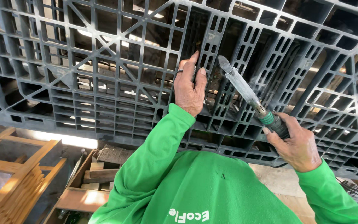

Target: The person uses a hot air welding tool to melt and fuse sections of a gray plastic crate. They hold the crate steady with one hand while applying heat along the grid seams with the other. The process is repeated across multiple areas of the crate.

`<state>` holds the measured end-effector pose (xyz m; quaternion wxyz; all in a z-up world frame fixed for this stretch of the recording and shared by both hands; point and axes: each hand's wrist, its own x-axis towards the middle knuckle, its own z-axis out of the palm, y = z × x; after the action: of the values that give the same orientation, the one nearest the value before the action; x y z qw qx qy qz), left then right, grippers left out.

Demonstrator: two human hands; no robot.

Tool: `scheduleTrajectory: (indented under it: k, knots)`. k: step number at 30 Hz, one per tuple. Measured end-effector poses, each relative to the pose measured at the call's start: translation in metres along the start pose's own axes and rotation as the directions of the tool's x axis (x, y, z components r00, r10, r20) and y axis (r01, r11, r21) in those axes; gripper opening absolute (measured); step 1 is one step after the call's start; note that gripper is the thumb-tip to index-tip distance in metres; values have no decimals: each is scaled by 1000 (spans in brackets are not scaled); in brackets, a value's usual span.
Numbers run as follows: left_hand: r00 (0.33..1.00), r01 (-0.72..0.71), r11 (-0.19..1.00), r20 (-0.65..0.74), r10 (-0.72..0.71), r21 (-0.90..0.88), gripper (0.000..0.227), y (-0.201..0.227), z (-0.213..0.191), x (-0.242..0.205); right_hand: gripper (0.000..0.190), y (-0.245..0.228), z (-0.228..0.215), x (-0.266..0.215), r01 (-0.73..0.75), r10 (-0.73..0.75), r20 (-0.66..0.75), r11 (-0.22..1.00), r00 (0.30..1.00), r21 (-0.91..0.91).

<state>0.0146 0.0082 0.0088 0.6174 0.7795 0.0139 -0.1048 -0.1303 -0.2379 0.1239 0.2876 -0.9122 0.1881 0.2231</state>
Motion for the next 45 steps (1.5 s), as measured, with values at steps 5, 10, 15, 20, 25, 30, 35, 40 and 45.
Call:
scheduleTrajectory:
  k: [5,10,15,20,25,30,35,40,45]
  knots:
    - [998,55,998,26,-55,-7,39,1,1,0,54,3,-2,8,-3,3,34,1000,999,5]
    - [999,50,999,9,-50,-12,40,-1,2,0,53,3,-4,14,22,-22,40,1000,999,-6]
    - [1000,18,1000,-1,-18,18,39,-2,2,0,52,3,-8,15,43,-41,46,998,998,-45]
    - [998,59,996,15,-60,63,39,-1,2,0,53,2,-11,19,10,-3,92,997,996,-75]
    - [1000,25,999,1,-25,23,39,-2,2,1,50,4,-15,23,83,-72,106,991,992,-100]
    - [1000,30,1000,1,-30,-2,38,-2,3,0,51,22,-29,45,232,-194,179,946,965,-224]
    - [998,56,998,8,-56,-23,39,-2,2,0,54,28,-52,73,319,-247,271,910,930,-266]
    - [998,60,997,8,-60,-38,39,-4,2,0,64,18,-69,97,245,80,411,696,908,-675]
    - [1000,3,1000,-19,-4,-31,38,-3,2,1,63,19,-82,111,252,-19,362,752,932,-610]
